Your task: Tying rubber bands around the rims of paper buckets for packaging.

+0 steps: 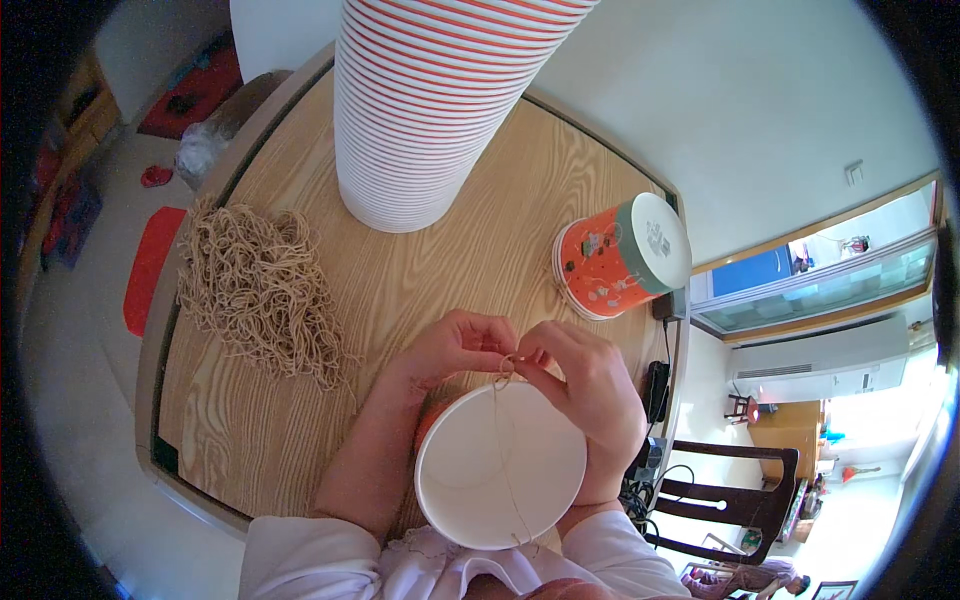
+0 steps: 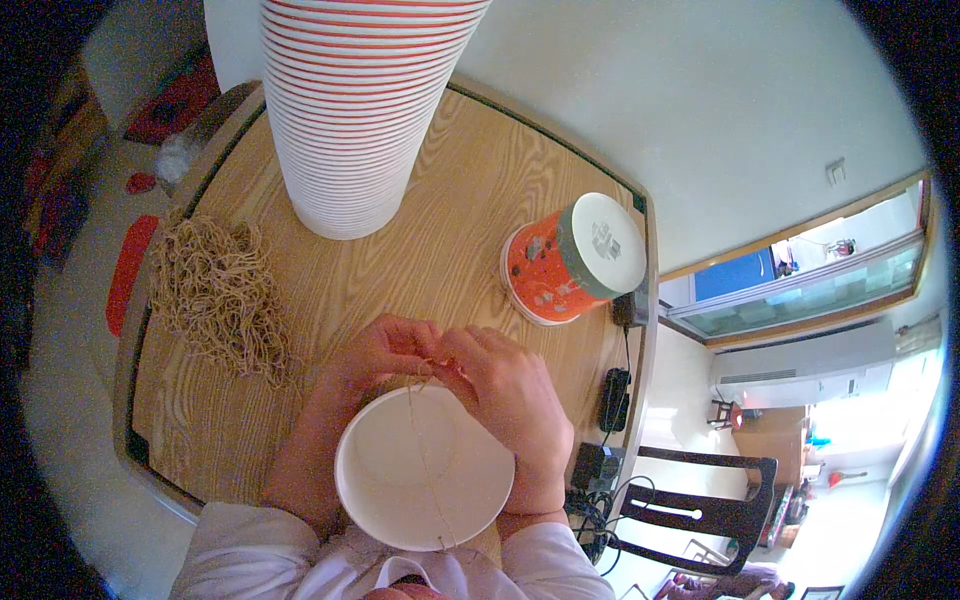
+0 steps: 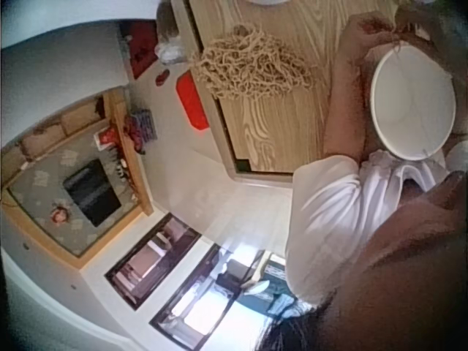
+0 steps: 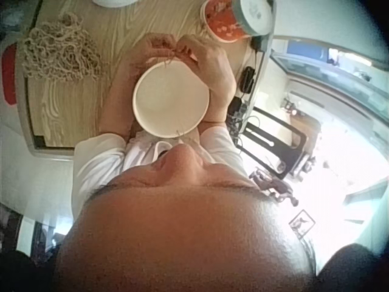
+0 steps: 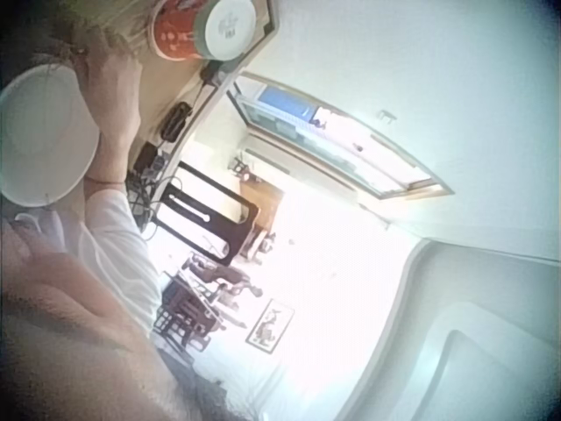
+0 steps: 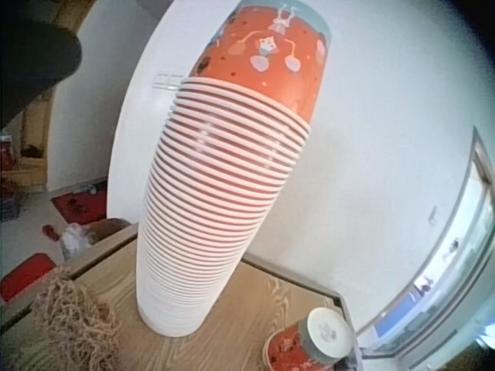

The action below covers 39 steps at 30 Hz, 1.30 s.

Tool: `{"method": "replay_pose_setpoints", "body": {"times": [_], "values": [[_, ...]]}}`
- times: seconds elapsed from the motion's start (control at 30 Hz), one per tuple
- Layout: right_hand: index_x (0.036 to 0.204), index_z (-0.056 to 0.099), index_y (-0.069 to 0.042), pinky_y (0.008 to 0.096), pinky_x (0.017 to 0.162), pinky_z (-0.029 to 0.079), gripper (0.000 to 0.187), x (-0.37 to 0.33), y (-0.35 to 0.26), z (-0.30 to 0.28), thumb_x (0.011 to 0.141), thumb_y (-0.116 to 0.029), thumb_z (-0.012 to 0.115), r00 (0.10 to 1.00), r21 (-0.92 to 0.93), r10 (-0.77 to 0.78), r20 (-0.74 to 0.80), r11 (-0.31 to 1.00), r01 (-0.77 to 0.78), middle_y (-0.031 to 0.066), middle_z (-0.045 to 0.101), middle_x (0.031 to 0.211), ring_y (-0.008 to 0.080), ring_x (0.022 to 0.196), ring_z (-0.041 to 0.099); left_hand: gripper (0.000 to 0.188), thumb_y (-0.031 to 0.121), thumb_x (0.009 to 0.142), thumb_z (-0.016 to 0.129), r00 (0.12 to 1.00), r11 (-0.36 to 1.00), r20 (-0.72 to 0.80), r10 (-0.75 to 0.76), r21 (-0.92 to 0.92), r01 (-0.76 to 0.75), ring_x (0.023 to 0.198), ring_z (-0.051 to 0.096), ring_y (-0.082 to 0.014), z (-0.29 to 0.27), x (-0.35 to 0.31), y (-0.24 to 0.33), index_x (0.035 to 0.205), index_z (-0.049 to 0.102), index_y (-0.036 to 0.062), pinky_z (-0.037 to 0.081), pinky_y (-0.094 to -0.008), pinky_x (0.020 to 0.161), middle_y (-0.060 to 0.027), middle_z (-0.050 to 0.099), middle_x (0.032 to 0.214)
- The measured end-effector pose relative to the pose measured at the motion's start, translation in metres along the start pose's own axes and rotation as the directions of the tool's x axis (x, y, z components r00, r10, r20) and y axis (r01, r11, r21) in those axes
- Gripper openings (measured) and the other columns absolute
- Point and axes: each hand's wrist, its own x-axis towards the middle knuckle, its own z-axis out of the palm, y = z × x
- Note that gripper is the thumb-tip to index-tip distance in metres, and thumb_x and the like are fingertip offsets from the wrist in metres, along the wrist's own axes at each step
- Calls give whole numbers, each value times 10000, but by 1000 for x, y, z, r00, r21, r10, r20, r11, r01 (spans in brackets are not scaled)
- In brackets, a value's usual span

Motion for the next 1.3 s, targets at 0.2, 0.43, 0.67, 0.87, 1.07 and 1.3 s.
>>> {"method": "replay_pose_setpoints", "body": {"times": [0.2,0.43,0.67,0.87,1.07,1.3], "values": [[965,600,-102,420,628,502,170,2,1,-1,828,-172,672,1000,31,12,-10,999,-11,97,602,799,312,752,622,123,31,807,715,999,1000,13,30,11,-30,878,587,-117,-3,-1,-1,910,651,8,465,-261,790,-40,624,922],[943,625,-85,400,646,508,161,-1,-10,-9,800,-118,693,990,86,-111,-83,989,118,99,619,837,306,781,629,83,52,818,684,994,996,-97,56,-66,-63,834,586,-128,-6,-4,0,874,635,14,469,-269,748,-53,620,898],[962,657,-71,398,672,511,179,3,-15,-10,791,-106,698,986,145,-158,-59,976,165,111,629,846,315,791,627,69,63,842,655,973,949,-63,224,-214,-232,750,562,-148,-14,-3,-2,857,613,10,458,-280,695,-88,616,848],[1033,669,-76,398,702,515,240,4,-6,-5,798,-121,696,973,210,-217,71,957,198,115,647,863,316,808,631,57,63,860,648,970,927,-69,234,-286,-243,762,572,-150,-12,-2,-2,870,612,19,452,-271,696,-86,619,847],[1051,671,-93,399,715,515,269,6,-9,-8,784,-104,701,965,212,-250,83,950,228,112,627,887,319,836,618,67,70,876,641,977,937,-126,173,-286,-203,776,610,-150,-13,-6,-2,912,610,23,476,-268,701,-78,638,851],[945,691,-75,333,636,473,280,8,-9,-1,680,-15,760,922,151,-386,41,914,376,82,580,799,234,741,594,113,85,883,638,995,968,-72,66,-239,-82,780,633,-149,-7,-1,3,970,600,23,505,-274,709,-79,660,841]]}}
